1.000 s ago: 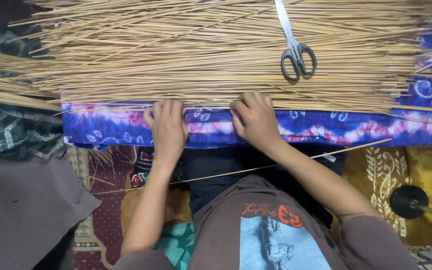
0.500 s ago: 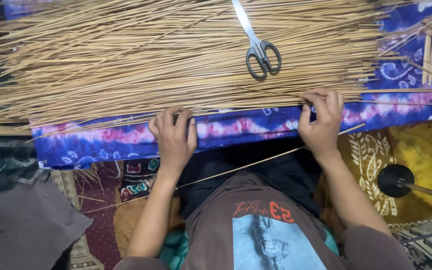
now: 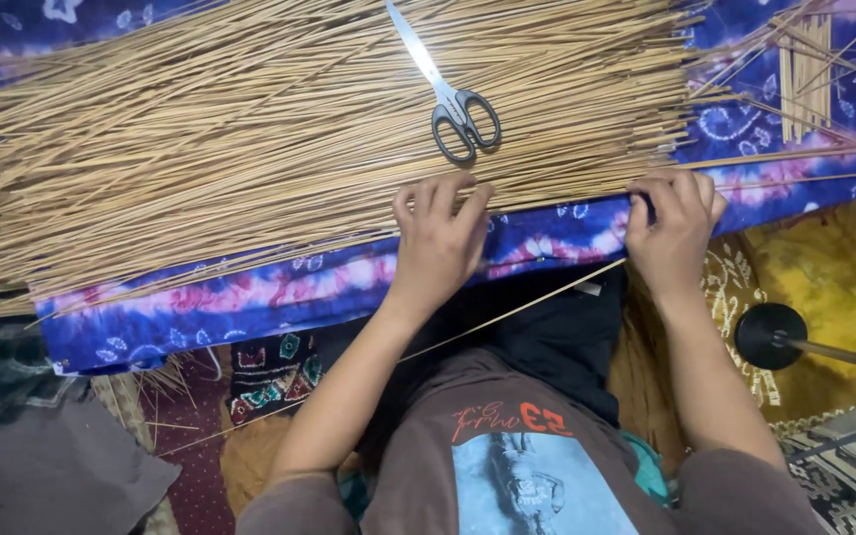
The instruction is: The person is organizing and aligning thin wooden sticks into a bundle, using scissors to trim them as needed.
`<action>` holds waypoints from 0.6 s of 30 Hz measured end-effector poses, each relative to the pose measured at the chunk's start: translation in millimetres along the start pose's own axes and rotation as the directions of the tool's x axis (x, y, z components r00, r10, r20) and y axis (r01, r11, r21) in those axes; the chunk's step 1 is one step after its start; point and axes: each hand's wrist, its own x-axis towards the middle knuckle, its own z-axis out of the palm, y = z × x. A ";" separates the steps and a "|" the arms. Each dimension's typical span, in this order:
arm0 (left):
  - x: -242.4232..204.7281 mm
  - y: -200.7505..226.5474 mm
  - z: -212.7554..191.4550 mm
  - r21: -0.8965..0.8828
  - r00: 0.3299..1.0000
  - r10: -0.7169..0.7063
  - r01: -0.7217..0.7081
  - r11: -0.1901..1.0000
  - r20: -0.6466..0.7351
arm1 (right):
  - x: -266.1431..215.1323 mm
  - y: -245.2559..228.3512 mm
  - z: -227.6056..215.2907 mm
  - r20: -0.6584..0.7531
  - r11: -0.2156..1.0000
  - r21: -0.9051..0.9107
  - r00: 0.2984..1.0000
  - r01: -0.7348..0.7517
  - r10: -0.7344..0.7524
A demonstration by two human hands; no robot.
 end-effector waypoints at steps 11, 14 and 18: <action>-12.3 -23.8 -6.4 0.025 0.999 0.038 -0.038 0.999 0.000 | 25.6 -39.4 -7.3 -0.067 0.975 0.175 0.989 0.140 -0.130; -49.2 -59.8 -57.0 0.151 0.995 -0.097 0.091 0.984 0.027 | 31.7 -37.4 -1.3 -0.061 0.956 0.227 0.983 0.184 -0.175; -96.5 -108.3 -92.0 0.456 0.890 -0.433 0.446 0.770 -0.139 | 38.8 -52.3 4.0 -0.105 0.939 0.277 0.978 0.201 -0.179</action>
